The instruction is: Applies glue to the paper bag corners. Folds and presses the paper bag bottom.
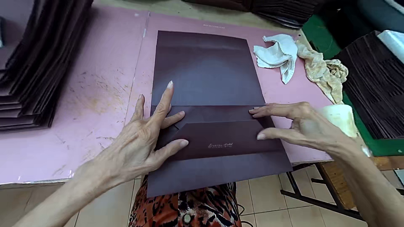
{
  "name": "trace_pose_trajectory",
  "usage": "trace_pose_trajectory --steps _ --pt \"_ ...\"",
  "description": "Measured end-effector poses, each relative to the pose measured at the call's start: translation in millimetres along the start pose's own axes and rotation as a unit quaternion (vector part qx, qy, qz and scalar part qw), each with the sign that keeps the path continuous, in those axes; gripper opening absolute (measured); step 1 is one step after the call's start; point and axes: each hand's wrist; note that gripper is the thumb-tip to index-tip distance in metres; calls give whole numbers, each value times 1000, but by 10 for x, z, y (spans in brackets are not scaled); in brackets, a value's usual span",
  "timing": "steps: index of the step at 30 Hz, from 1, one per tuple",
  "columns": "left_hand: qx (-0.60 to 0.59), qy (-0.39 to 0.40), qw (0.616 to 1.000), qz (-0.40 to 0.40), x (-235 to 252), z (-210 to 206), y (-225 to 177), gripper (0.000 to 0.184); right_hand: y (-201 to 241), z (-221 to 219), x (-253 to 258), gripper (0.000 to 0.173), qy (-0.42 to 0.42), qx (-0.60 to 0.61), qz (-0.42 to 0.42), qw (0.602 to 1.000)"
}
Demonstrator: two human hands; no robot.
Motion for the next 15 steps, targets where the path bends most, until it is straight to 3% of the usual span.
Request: trace_pose_trajectory --steps 3,6,10,12,15 --pt "69 -60 995 33 87 -99 -178 84 47 -78 138 47 -39 -2 -54 998" --pt "105 -76 991 36 190 -245 -480 59 94 -92 252 46 -44 -16 -71 996" --pt "98 -67 991 59 379 -608 -814 38 257 111 395 44 59 -14 -117 991" --pt "111 -59 988 84 458 -714 -832 45 155 308 553 38 104 37 -127 986" --pt "145 -66 982 102 482 -806 -792 54 -266 520 838 42 7 36 -229 973"
Point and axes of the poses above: each hand's wrist, its own x-axis towards the middle knuckle, its own z-axis out of the back of the hand, y = z × x, and after that the axes turned 14 degrees about y, right-handed
